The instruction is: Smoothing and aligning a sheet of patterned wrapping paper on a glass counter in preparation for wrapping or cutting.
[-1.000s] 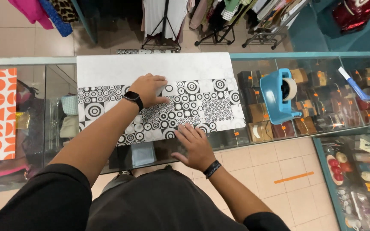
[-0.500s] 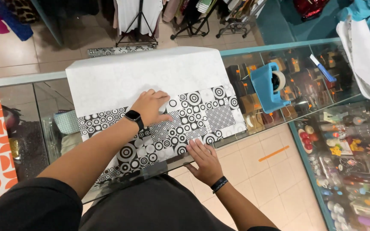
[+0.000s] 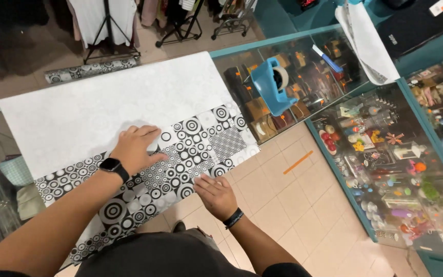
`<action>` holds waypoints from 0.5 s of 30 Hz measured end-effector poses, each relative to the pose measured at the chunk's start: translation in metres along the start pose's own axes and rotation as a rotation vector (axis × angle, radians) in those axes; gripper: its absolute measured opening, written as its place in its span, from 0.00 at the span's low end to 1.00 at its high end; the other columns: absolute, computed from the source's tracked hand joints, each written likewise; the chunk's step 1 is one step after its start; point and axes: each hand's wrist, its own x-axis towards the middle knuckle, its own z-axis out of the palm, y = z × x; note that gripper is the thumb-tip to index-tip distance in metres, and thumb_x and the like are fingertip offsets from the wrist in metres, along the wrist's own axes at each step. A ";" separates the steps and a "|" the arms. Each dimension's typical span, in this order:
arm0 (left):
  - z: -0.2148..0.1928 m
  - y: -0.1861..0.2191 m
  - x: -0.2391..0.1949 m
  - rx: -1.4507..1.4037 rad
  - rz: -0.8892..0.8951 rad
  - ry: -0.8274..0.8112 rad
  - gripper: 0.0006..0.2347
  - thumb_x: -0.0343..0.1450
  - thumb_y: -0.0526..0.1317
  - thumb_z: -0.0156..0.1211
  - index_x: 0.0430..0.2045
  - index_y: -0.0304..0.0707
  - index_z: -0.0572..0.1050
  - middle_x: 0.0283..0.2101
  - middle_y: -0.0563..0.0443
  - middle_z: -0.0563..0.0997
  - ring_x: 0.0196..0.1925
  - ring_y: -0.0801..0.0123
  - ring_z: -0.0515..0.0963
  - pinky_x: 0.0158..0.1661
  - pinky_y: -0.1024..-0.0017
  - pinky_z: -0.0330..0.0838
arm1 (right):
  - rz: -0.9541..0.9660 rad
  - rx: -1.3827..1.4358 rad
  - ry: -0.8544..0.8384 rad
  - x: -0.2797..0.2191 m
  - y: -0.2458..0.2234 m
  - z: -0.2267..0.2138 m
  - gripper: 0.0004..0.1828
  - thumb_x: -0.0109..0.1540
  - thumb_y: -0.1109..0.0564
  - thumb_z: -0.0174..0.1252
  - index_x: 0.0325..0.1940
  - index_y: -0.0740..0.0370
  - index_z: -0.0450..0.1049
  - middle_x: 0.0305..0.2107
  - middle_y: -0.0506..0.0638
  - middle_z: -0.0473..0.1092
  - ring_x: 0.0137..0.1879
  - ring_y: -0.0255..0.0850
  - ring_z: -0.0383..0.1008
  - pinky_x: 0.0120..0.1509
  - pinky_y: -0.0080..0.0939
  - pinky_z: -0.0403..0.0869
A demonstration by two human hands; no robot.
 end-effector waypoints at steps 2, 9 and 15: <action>-0.001 0.007 -0.003 0.010 -0.047 0.011 0.34 0.62 0.65 0.67 0.62 0.53 0.73 0.64 0.66 0.74 0.60 0.62 0.74 0.55 0.61 0.69 | -0.032 0.023 0.067 -0.005 0.001 0.001 0.04 0.63 0.55 0.63 0.41 0.48 0.82 0.44 0.43 0.81 0.53 0.39 0.81 0.54 0.42 0.73; 0.022 0.020 -0.014 0.205 -0.114 0.073 0.34 0.63 0.69 0.60 0.64 0.62 0.72 0.66 0.73 0.72 0.64 0.66 0.74 0.56 0.65 0.71 | -0.074 0.094 0.175 -0.009 0.001 -0.013 0.04 0.65 0.59 0.59 0.38 0.54 0.80 0.38 0.45 0.78 0.46 0.42 0.79 0.51 0.43 0.71; 0.026 0.051 -0.033 0.373 -0.270 0.051 0.35 0.66 0.75 0.47 0.68 0.66 0.67 0.71 0.71 0.68 0.71 0.66 0.68 0.65 0.59 0.61 | -0.110 0.187 0.224 -0.026 0.009 -0.028 0.06 0.65 0.62 0.57 0.36 0.57 0.79 0.36 0.48 0.76 0.43 0.44 0.77 0.50 0.46 0.72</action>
